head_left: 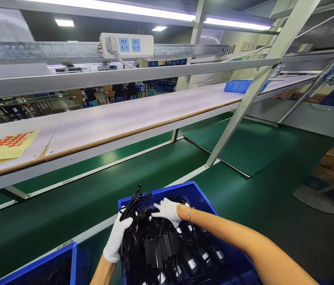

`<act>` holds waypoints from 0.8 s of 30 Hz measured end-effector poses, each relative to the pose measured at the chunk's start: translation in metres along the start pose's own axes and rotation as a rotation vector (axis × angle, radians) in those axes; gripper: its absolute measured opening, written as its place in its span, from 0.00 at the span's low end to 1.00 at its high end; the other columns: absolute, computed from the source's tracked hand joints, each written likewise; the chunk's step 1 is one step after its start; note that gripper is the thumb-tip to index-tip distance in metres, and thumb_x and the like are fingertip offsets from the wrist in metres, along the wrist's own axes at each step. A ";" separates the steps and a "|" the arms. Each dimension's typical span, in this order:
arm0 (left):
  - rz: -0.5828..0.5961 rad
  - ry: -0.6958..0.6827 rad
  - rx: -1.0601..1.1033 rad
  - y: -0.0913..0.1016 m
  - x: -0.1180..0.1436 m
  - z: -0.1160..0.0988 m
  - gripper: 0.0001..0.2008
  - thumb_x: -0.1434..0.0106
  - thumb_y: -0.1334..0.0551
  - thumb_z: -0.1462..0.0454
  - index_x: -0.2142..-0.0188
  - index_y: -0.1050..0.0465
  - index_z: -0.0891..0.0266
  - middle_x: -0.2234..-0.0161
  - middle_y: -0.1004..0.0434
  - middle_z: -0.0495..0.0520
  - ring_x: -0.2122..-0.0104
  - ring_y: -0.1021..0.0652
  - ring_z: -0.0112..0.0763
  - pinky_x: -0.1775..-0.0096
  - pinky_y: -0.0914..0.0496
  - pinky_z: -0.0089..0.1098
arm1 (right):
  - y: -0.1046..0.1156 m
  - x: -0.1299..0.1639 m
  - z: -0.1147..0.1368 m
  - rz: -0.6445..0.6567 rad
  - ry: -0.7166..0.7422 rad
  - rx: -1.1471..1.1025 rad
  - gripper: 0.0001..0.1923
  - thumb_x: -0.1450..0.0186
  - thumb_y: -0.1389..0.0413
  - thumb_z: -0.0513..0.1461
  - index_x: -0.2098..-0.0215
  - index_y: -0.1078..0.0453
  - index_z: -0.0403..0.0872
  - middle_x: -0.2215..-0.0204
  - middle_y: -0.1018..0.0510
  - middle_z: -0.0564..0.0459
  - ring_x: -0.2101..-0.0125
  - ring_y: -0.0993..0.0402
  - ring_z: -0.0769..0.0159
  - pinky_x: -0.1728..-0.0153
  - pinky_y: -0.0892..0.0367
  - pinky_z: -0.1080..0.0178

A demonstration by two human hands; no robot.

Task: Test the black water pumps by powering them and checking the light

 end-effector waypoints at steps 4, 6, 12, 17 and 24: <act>-0.023 0.010 0.046 0.009 -0.002 0.005 0.19 0.48 0.29 0.57 0.57 0.26 0.57 0.62 0.21 0.52 0.65 0.22 0.36 0.60 0.26 0.36 | 0.004 0.014 0.008 0.002 -0.004 0.062 0.25 0.32 0.41 0.49 0.41 0.34 0.48 0.52 0.26 0.48 0.58 0.26 0.59 0.59 0.28 0.54; -0.008 0.008 0.108 0.011 0.003 0.005 0.18 0.47 0.29 0.58 0.58 0.26 0.58 0.63 0.22 0.51 0.68 0.23 0.32 0.62 0.27 0.33 | 0.009 0.024 0.010 0.002 -0.021 0.087 0.19 0.32 0.40 0.48 0.48 0.31 0.46 0.56 0.25 0.50 0.60 0.26 0.61 0.60 0.27 0.56; -0.020 -0.024 0.240 0.008 0.026 -0.016 0.17 0.47 0.28 0.58 0.60 0.27 0.59 0.65 0.23 0.50 0.72 0.25 0.28 0.68 0.29 0.30 | 0.046 0.066 0.020 -0.091 -0.105 0.147 0.13 0.30 0.41 0.41 0.50 0.30 0.45 0.58 0.24 0.51 0.65 0.25 0.66 0.66 0.26 0.61; -0.024 -0.073 0.358 -0.008 0.044 -0.050 0.21 0.54 0.26 0.58 0.62 0.26 0.60 0.63 0.22 0.51 0.73 0.25 0.28 0.71 0.29 0.29 | 0.086 0.115 0.043 -0.212 -0.131 0.203 0.13 0.32 0.43 0.33 0.50 0.31 0.46 0.57 0.24 0.49 0.68 0.26 0.65 0.72 0.33 0.65; 0.089 -0.175 0.372 -0.051 0.108 -0.099 0.22 0.56 0.26 0.56 0.62 0.22 0.64 0.66 0.22 0.53 0.75 0.26 0.28 0.73 0.29 0.29 | 0.133 0.188 0.105 -0.409 -0.155 0.304 0.16 0.34 0.48 0.27 0.54 0.30 0.51 0.56 0.21 0.45 0.74 0.28 0.66 0.78 0.53 0.64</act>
Point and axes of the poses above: each hand's wrist, its own x-axis away from the middle knuckle, its own y-axis out of the back of the hand, z = x × y, the point moved 9 cm from there along -x, towards the middle knuckle
